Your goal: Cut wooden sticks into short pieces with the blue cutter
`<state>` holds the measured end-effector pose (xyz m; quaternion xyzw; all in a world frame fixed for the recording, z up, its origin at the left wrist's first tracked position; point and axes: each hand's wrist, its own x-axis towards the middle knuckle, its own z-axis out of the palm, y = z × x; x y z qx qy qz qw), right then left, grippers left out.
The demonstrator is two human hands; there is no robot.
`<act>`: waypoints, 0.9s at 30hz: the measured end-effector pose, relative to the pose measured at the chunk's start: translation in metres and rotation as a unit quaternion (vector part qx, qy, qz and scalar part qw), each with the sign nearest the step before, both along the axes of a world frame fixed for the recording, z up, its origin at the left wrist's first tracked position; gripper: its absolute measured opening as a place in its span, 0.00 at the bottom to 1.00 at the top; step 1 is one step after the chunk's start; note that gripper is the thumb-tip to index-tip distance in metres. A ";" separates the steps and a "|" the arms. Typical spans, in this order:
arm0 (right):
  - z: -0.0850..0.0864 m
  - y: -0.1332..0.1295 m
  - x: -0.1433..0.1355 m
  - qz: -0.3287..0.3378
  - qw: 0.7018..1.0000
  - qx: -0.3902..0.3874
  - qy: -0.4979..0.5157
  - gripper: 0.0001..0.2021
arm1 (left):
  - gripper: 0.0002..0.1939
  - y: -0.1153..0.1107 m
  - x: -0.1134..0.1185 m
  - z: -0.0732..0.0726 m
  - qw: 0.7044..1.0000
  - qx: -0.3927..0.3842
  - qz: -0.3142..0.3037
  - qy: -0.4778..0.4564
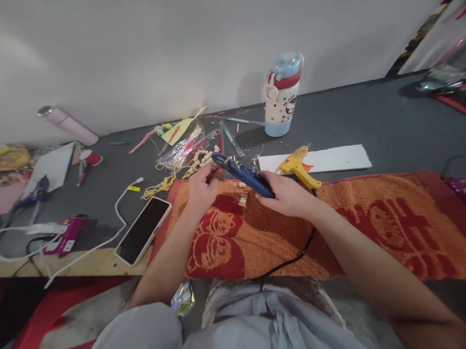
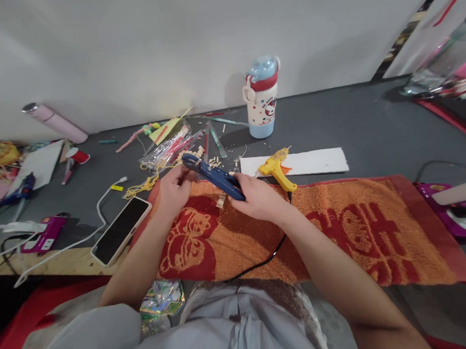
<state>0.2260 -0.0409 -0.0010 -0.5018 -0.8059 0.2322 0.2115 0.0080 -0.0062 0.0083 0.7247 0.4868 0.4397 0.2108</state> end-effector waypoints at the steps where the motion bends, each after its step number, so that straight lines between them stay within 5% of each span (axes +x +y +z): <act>1: 0.000 0.000 0.000 0.000 1.000 -0.001 0.003 0.21 | 0.06 0.000 0.000 -0.001 1.000 -0.001 0.000 -0.005; 27: -0.003 0.000 -0.001 -0.009 0.999 0.026 -0.030 0.18 | 0.07 0.001 -0.002 -0.006 1.000 0.004 0.004 0.003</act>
